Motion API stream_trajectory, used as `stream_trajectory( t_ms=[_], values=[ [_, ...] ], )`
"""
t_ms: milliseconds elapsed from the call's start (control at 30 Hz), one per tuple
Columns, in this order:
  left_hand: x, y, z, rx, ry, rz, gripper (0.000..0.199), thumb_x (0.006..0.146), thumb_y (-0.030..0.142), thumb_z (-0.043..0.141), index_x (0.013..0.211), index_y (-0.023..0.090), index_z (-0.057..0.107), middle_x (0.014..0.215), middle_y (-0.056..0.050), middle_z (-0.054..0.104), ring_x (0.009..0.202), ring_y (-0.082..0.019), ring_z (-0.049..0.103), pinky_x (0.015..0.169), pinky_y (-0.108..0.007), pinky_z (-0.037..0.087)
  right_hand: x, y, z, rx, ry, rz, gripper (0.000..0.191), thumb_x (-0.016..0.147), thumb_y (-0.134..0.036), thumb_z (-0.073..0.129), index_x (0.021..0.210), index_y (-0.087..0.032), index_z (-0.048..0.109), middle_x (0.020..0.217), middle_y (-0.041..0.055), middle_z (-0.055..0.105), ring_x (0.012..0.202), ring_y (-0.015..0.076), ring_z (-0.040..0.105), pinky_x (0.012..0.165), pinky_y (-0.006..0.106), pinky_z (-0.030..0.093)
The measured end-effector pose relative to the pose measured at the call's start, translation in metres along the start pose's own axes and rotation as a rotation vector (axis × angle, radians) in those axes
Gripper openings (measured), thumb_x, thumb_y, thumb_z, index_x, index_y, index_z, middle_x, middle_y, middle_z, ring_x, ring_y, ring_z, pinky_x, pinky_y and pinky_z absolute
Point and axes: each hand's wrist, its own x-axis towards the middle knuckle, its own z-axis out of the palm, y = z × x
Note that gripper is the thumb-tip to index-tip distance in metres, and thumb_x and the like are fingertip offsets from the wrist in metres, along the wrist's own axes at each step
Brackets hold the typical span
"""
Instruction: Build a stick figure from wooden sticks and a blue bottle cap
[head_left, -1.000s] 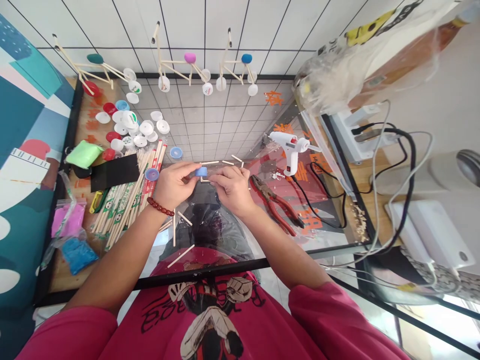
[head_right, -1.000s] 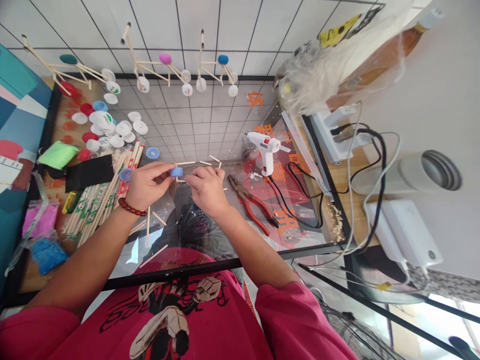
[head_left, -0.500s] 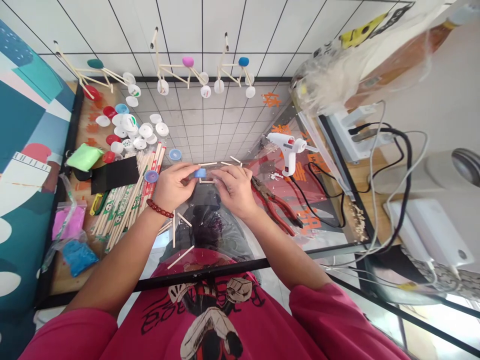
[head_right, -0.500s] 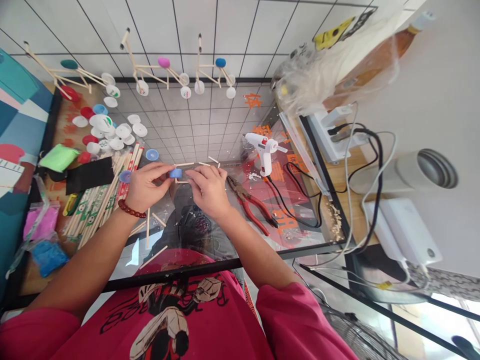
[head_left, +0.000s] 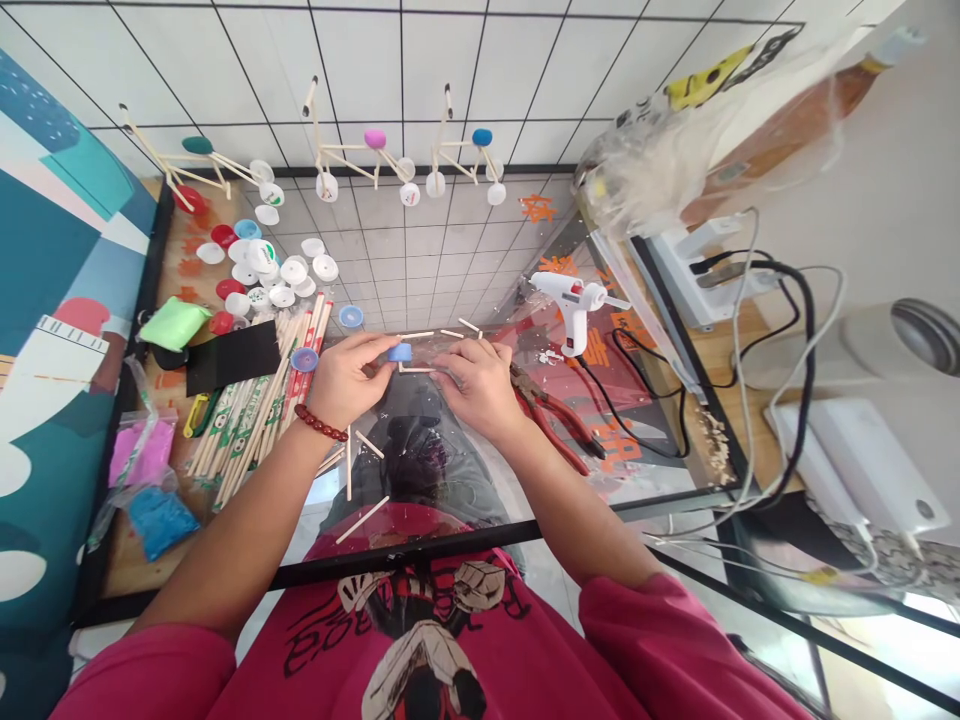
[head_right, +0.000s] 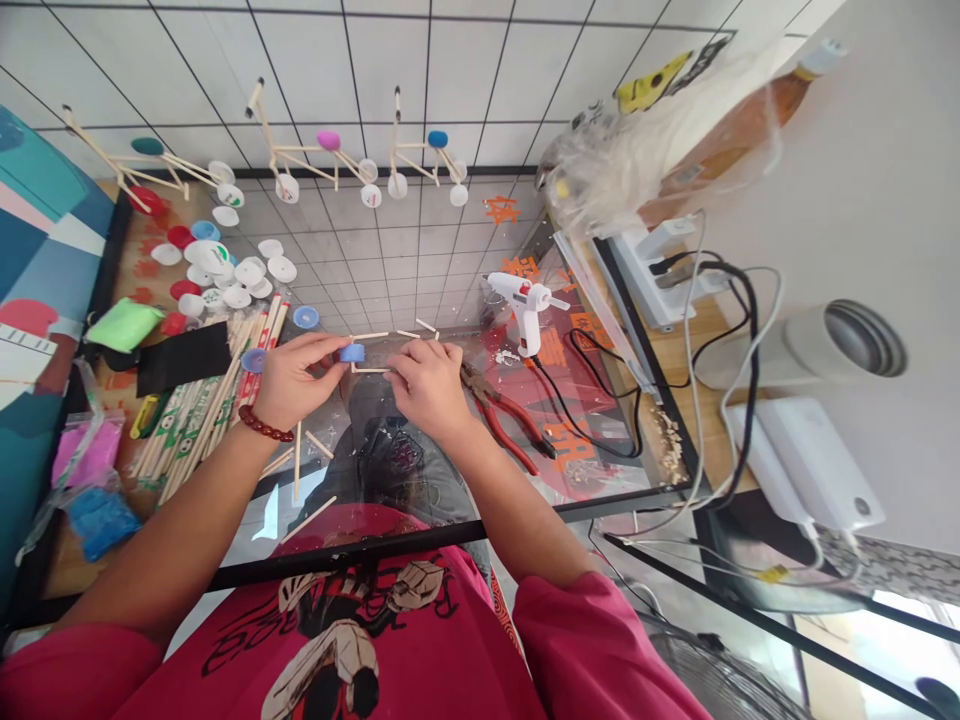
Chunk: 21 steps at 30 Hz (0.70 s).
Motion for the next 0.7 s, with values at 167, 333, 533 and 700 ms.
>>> stream_trajectory(
  t_ms=[167,333,533,700],
  values=[
    [0.0001,0.0005,-0.0004,0.014,-0.019,-0.019,0.029,0.084,0.022,0.064,0.110,0.021,0.075,0.109,-0.006,0.075,0.079,-0.016,0.070,0.071,-0.027,0.060,-0.0003,-0.0003,0.0001,-0.005,-0.002,0.016,0.020,0.091,-0.030,0.061,0.106,-0.024,0.073,0.107,0.0076,0.070,0.101,0.0252,0.059,0.089,0.041,0.029],
    [0.0003,-0.0002,-0.0010,0.007,-0.021,-0.003,0.030,0.084,0.020,0.063,0.111,0.020,0.075,0.110,-0.006,0.075,0.080,-0.016,0.070,0.073,-0.027,0.060,0.0044,-0.0033,0.0015,0.014,0.033,0.008,0.061,0.085,-0.034,0.061,0.143,-0.020,0.051,0.140,0.0152,0.059,0.126,0.0335,0.049,0.098,0.045,0.032],
    [0.0000,-0.0006,-0.0014,0.002,-0.029,-0.024,0.031,0.084,0.019,0.062,0.112,0.021,0.075,0.112,-0.006,0.075,0.083,-0.017,0.071,0.075,-0.029,0.061,0.0070,-0.0036,0.0080,0.009,-0.041,-0.018,0.072,0.084,-0.035,0.062,0.149,-0.013,0.043,0.137,0.0203,0.061,0.129,0.0349,0.048,0.100,0.047,0.030],
    [0.0002,-0.0004,0.0000,0.005,-0.024,-0.025,0.031,0.083,0.018,0.062,0.111,0.021,0.075,0.109,-0.006,0.076,0.083,-0.017,0.070,0.075,-0.029,0.061,0.0056,-0.0032,0.0095,0.002,-0.051,-0.005,0.070,0.085,-0.035,0.061,0.149,-0.013,0.041,0.135,0.0197,0.062,0.128,0.0342,0.050,0.099,0.047,0.029]
  ],
)
